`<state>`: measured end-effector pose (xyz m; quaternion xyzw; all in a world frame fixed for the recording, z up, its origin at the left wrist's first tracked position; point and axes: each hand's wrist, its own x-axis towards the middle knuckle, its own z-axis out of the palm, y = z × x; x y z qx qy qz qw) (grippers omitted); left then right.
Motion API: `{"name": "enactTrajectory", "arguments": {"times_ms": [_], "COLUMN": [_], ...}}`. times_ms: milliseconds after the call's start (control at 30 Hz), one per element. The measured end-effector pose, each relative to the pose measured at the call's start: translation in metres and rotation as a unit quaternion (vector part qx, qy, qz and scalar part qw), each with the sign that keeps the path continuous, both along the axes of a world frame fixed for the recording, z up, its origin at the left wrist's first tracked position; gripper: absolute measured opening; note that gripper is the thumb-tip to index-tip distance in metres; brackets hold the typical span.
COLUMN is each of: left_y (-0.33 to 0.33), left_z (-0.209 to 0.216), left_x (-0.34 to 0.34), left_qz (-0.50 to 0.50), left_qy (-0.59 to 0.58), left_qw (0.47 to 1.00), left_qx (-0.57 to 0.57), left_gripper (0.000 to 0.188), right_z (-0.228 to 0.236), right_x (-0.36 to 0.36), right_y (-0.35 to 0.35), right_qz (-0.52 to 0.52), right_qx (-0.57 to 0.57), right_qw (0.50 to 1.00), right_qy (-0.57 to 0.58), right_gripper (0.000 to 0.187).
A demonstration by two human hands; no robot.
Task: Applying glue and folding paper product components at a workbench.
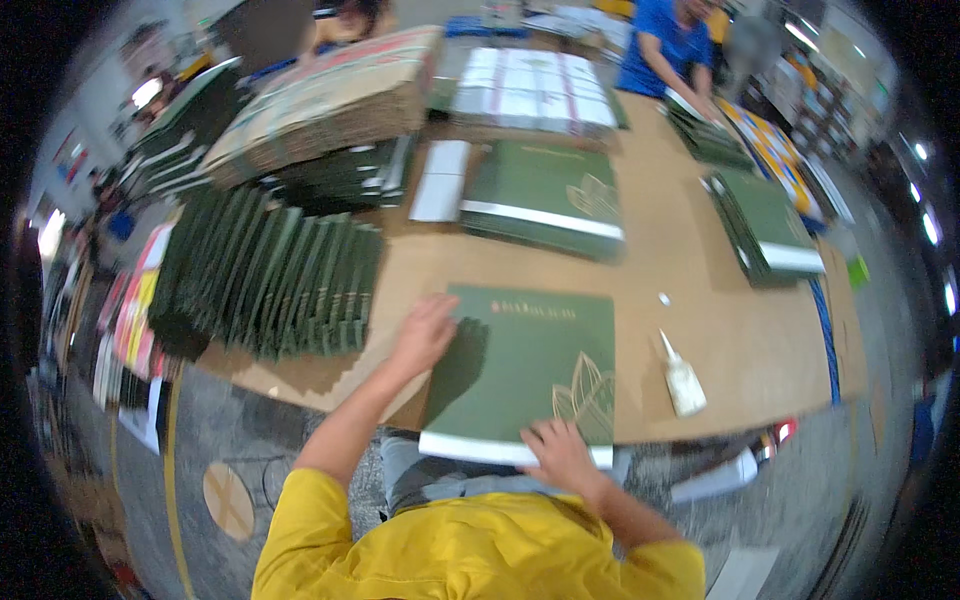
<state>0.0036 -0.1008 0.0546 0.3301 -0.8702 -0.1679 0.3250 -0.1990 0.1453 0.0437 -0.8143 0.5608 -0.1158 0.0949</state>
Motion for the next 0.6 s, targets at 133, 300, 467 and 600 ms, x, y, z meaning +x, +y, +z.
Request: {"name": "enactTrajectory", "arguments": {"times_ms": [133,300,467,600], "left_y": [-0.015,0.007,0.016,0.018], "left_z": [-0.037,-0.049,-0.040,-0.025], "left_x": [-0.050,-0.050,-0.043,-0.040], "left_qz": [0.012,0.042,0.075,0.081], "left_qy": [-0.142,-0.221,-0.195,-0.089], "left_qw": [0.987,0.974,0.978,0.992], "left_qx": [0.073,0.015,0.001,-0.026], "left_gripper": [0.036,0.030,0.018,0.016], "right_z": [0.008,-0.029,-0.023,-0.022], "right_x": [-0.005,-0.043,-0.045,-0.050], "right_y": [0.037,0.012,0.001,-0.002], "right_qz": [-0.007,-0.140,-0.168,-0.175], "right_qx": [0.042,-0.029,-0.010,0.004], "right_qw": [0.992,0.989,0.986,0.984], "right_qy": [-0.120,-0.041,-0.013,-0.036], "right_gripper": [0.061,0.066,0.069,0.067]}}
